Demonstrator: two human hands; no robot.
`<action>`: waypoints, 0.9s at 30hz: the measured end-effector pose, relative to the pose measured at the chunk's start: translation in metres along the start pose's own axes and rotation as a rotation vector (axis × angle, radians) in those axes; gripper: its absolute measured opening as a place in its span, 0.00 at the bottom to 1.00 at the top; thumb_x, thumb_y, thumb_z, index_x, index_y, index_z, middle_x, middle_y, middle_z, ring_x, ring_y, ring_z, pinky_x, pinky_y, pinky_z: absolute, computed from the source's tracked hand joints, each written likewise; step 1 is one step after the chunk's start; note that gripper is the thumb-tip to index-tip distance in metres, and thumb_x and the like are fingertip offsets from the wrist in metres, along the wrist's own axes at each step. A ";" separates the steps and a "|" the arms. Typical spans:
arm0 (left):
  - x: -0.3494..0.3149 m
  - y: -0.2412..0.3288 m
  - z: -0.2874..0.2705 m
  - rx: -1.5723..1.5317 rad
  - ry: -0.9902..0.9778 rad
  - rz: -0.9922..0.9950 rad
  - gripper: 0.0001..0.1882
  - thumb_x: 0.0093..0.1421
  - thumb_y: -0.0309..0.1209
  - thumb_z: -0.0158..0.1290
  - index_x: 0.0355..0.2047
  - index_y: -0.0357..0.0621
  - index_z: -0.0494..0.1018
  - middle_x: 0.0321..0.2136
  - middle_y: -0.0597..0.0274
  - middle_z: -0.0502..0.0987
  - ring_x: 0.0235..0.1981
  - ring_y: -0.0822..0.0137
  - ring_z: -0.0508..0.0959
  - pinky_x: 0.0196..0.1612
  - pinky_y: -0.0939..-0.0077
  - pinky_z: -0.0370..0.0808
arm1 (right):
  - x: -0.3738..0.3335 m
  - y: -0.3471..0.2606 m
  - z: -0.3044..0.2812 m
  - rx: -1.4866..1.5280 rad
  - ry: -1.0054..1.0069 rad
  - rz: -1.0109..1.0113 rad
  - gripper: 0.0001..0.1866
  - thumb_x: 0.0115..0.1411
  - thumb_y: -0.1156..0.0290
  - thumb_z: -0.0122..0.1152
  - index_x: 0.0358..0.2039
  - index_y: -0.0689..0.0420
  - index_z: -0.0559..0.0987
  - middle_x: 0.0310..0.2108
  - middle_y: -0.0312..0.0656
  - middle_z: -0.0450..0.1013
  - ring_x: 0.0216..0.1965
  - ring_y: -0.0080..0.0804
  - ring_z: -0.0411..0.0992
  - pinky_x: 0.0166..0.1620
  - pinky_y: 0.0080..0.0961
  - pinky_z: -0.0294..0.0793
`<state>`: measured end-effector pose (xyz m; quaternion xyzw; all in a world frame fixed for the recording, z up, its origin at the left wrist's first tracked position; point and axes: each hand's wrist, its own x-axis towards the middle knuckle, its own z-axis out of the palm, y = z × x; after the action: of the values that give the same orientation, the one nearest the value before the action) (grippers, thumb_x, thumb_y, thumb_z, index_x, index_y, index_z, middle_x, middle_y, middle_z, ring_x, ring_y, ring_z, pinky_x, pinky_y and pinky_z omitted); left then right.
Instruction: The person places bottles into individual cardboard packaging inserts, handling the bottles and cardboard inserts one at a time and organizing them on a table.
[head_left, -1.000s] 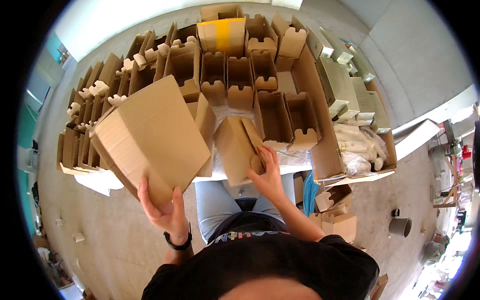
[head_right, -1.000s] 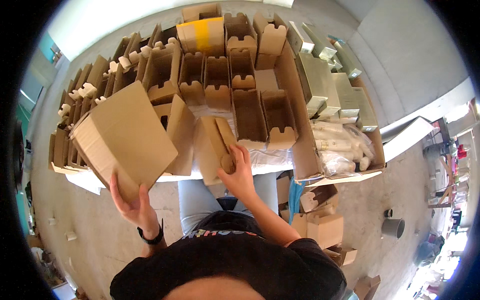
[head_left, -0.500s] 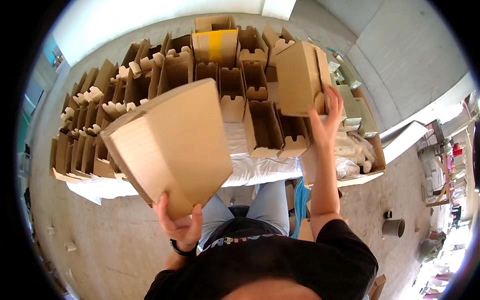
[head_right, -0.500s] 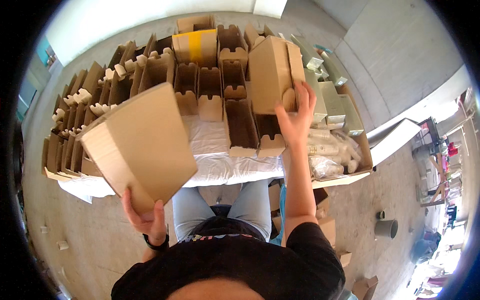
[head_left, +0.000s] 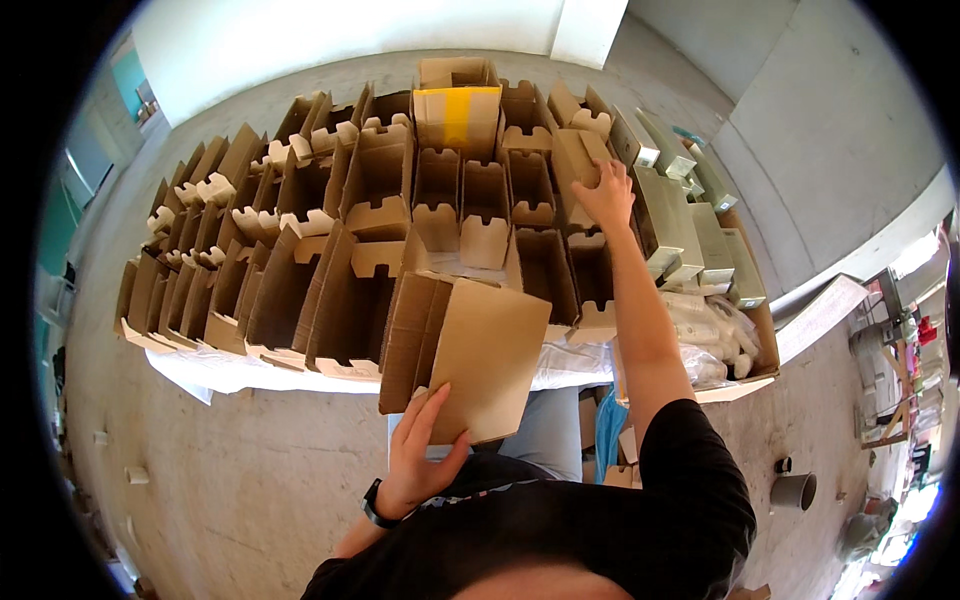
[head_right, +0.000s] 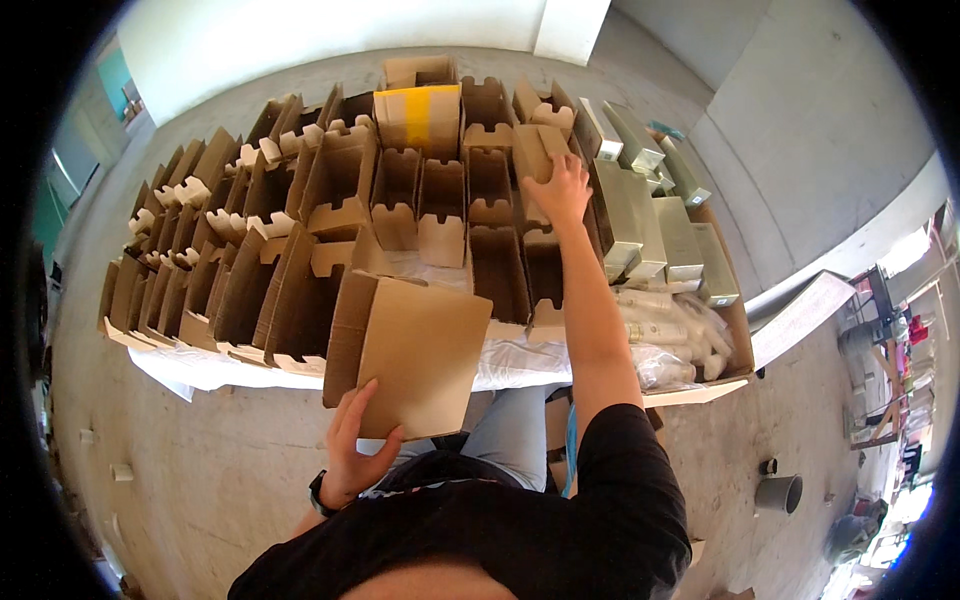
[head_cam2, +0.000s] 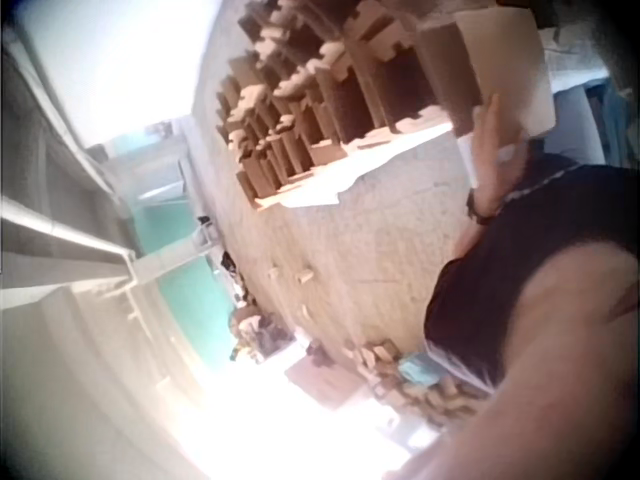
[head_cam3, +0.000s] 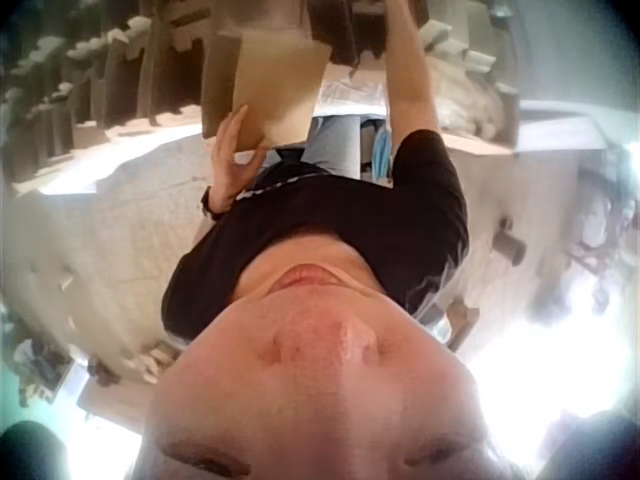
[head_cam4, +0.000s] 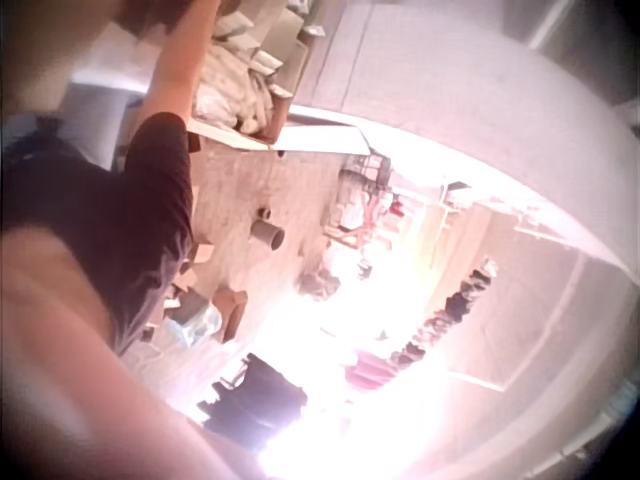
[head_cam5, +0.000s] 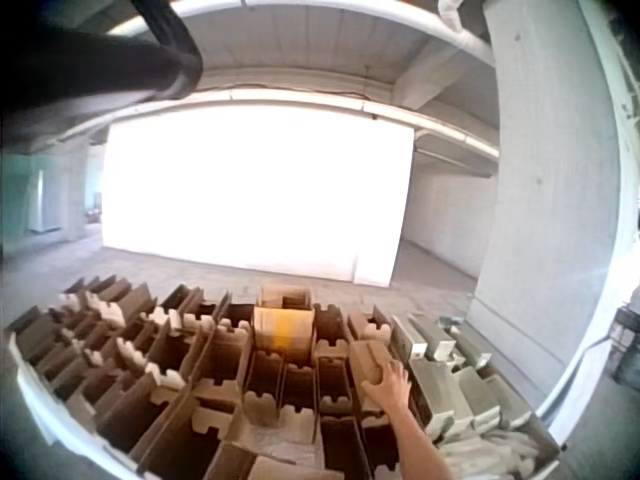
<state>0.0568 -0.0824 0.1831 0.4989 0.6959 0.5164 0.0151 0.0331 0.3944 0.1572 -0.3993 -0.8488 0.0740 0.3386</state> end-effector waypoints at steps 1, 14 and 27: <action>-0.002 -0.001 0.002 0.005 -0.010 -0.019 0.34 0.48 0.21 0.62 0.57 0.33 0.65 0.46 0.43 0.73 0.47 0.48 0.75 0.49 0.64 0.72 | -0.004 0.002 0.006 0.007 -0.048 0.020 0.36 0.46 0.51 0.67 0.55 0.49 0.71 0.60 0.41 0.60 0.60 0.49 0.59 0.56 0.52 0.64; -0.006 -0.050 0.074 0.270 -0.087 -0.165 0.31 0.55 0.19 0.50 0.61 0.37 0.60 0.56 0.42 0.65 0.53 0.43 0.68 0.55 0.56 0.67 | -0.163 -0.046 -0.034 0.582 0.126 -0.164 0.14 0.60 0.73 0.60 0.48 0.57 0.75 0.54 0.51 0.68 0.55 0.49 0.68 0.55 0.36 0.68; 0.001 -0.091 0.133 0.066 -0.069 -0.125 0.34 0.55 0.24 0.54 0.63 0.38 0.56 0.66 0.37 0.50 0.63 0.35 0.58 0.62 0.53 0.62 | -0.333 -0.090 -0.033 0.905 -0.419 0.152 0.24 0.67 0.70 0.50 0.63 0.56 0.63 0.64 0.58 0.56 0.63 0.54 0.58 0.59 0.39 0.66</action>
<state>0.0656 0.0150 0.0548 0.4720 0.7413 0.4740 0.0548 0.1480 0.0874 0.0465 -0.2498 -0.7498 0.5377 0.2938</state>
